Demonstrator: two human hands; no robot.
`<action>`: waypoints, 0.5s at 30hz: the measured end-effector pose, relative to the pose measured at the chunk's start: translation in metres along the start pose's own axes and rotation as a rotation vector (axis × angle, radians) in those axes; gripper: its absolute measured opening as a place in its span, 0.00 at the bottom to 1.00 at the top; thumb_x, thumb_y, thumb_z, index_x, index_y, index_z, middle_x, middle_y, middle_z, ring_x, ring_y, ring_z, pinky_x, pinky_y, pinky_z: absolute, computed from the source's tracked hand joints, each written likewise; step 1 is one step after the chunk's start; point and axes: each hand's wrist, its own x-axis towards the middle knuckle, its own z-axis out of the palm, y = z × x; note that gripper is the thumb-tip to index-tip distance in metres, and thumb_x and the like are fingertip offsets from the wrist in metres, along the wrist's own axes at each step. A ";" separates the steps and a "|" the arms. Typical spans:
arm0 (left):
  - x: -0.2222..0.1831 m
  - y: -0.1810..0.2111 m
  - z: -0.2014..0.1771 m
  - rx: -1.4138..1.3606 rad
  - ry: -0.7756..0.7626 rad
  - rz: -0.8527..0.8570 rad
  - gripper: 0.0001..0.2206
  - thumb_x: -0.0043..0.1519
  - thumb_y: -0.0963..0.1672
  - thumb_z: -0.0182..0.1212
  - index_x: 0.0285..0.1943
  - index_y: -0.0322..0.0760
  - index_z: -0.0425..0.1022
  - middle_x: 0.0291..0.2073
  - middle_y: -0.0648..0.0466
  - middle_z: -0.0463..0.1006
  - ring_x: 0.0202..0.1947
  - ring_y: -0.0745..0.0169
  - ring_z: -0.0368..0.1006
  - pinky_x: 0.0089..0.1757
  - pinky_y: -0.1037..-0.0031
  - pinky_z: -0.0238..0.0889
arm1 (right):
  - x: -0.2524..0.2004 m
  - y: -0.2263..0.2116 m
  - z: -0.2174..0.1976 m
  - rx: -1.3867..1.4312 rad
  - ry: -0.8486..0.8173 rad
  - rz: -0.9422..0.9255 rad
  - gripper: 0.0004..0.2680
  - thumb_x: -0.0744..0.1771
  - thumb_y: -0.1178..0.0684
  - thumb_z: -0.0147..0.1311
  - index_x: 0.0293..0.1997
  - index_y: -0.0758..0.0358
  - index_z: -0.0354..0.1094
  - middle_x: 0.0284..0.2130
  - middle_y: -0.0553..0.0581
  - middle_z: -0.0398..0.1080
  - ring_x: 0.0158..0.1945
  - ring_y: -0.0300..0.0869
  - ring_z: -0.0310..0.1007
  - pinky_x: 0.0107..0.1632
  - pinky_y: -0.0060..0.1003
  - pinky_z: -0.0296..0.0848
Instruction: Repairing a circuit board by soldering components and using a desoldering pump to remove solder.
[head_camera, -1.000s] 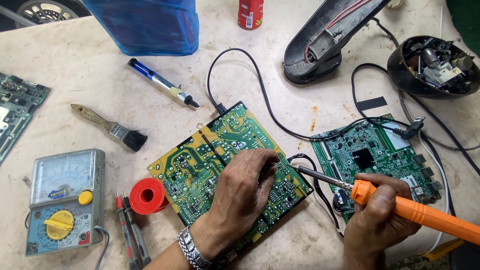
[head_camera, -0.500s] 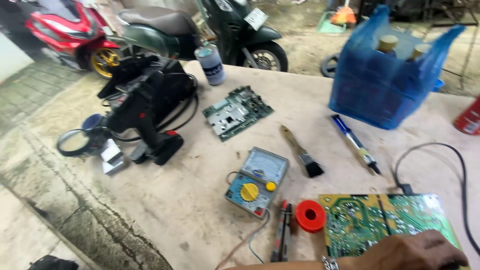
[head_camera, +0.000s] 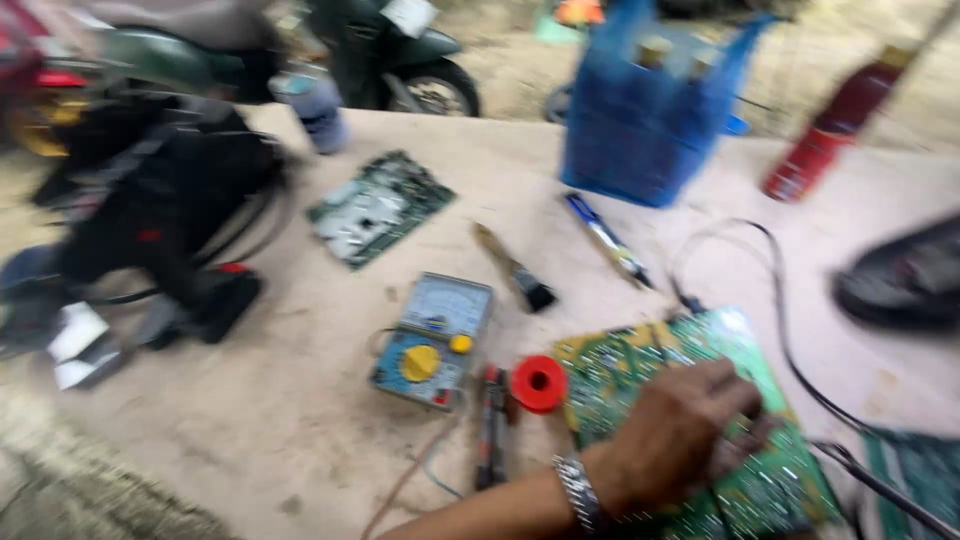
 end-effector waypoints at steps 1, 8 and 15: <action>0.011 0.007 -0.013 0.028 0.007 -0.012 0.08 0.70 0.43 0.58 0.39 0.33 0.69 0.33 0.46 0.68 0.32 0.47 0.67 0.36 0.59 0.61 | -0.005 -0.009 -0.011 -0.063 0.066 0.003 0.11 0.77 0.54 0.40 0.47 0.69 0.69 0.37 0.59 0.67 0.37 0.42 0.63 0.34 0.32 0.61; 0.015 0.013 0.004 -0.148 -0.213 -0.134 0.08 0.65 0.36 0.58 0.52 0.24 0.74 0.39 0.44 0.72 0.34 0.55 0.72 0.39 0.75 0.79 | 0.010 -0.005 -0.059 -0.187 0.214 -0.136 0.14 0.74 0.48 0.41 0.38 0.71 0.64 0.34 0.61 0.69 0.28 0.41 0.60 0.28 0.31 0.56; 0.009 0.003 0.013 0.019 -0.243 -0.160 0.10 0.62 0.39 0.64 0.53 0.33 0.77 0.31 0.52 0.73 0.27 0.63 0.69 0.28 0.77 0.73 | 0.015 -0.010 -0.056 -0.217 0.172 -0.097 0.11 0.71 0.54 0.39 0.36 0.70 0.66 0.31 0.58 0.70 0.26 0.38 0.60 0.25 0.30 0.57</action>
